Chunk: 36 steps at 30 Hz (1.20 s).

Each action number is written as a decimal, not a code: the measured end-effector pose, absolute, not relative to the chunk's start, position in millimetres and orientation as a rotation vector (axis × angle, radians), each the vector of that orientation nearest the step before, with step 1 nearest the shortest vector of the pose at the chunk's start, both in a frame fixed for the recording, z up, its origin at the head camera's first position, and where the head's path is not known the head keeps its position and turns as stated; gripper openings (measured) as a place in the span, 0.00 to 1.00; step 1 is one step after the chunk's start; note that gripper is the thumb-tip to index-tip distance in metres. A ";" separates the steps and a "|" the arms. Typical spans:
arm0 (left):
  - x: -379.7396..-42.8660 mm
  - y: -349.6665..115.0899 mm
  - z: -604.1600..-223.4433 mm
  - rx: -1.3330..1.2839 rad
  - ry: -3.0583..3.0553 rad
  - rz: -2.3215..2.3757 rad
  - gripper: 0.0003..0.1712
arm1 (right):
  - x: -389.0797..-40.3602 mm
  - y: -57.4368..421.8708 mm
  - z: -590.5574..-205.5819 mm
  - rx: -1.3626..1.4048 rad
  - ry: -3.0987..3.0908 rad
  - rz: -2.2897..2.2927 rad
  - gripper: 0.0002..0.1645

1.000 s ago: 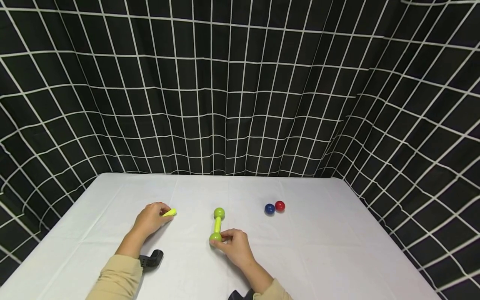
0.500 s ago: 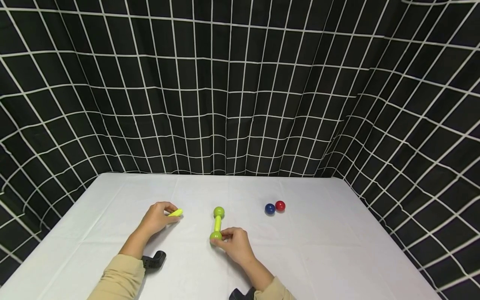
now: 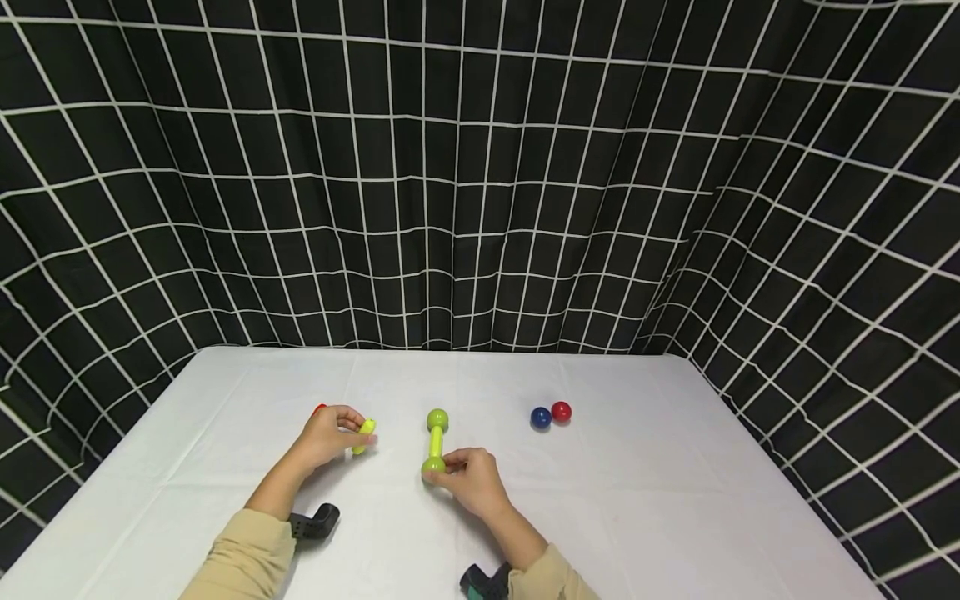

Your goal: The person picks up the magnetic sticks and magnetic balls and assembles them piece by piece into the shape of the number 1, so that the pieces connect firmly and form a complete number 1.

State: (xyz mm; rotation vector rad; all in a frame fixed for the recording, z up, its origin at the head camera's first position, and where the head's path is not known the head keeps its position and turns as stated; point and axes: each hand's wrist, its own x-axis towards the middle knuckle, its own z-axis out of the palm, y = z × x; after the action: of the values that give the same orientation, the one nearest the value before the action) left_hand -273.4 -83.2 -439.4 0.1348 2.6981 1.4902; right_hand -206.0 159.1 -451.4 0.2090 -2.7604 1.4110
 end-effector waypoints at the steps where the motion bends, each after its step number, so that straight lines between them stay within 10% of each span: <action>1: -273.1 -82.4 -439.3 0.125 2.681 1.504 0.18 | -206.7 159.2 -451.1 0.206 -2.763 1.408 0.28; 36: -255.7 -52.1 -447.2 0.185 2.409 1.437 0.18 | -230.2 152.1 -444.6 0.060 -2.777 1.464 0.27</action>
State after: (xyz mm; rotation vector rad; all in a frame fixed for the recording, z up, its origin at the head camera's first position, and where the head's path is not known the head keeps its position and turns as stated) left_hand -255.7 -52.1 -447.2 0.1850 2.4092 1.4369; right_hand -230.2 152.1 -444.6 0.0599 -2.7769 1.4638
